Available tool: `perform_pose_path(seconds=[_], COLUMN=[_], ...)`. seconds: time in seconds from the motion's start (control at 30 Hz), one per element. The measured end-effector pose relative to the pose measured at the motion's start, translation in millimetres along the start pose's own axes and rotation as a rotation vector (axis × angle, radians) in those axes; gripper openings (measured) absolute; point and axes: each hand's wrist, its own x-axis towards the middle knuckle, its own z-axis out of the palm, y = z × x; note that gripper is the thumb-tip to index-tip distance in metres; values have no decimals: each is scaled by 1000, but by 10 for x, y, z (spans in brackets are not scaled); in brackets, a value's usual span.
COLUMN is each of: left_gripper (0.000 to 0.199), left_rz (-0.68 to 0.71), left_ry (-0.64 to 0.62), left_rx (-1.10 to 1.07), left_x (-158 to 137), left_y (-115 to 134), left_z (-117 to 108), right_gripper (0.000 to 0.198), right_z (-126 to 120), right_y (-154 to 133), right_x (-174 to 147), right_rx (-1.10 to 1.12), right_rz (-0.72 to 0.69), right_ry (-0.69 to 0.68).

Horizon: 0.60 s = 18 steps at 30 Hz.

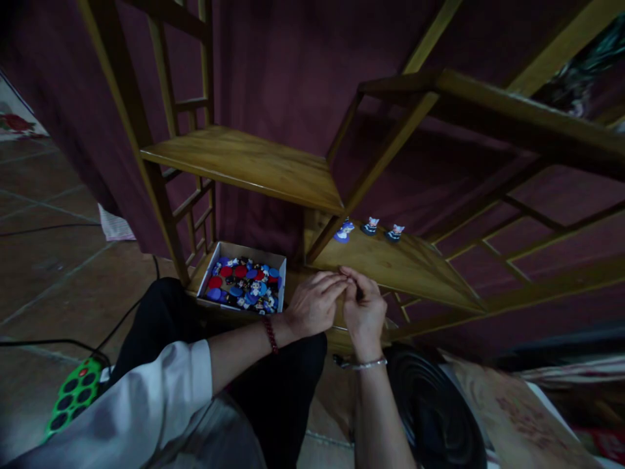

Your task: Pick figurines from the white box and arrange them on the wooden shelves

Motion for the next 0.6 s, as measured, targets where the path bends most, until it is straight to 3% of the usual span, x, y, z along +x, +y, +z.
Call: perform_pose_path(seconds=[0.27,0.6], left_gripper=[35,22], left_rz=[-65,-154], left_ry=[-52,-80], left_rx=[0,33], left_x=[-160,-507], left_y=[-122,-348], left_z=[3,38], right_gripper=[24,26], right_z=[195,473], right_y=[-214,-279], right_x=[-220,-557], right_rx=[15,-35], right_rz=[-48,-19], right_ry=[72,-35])
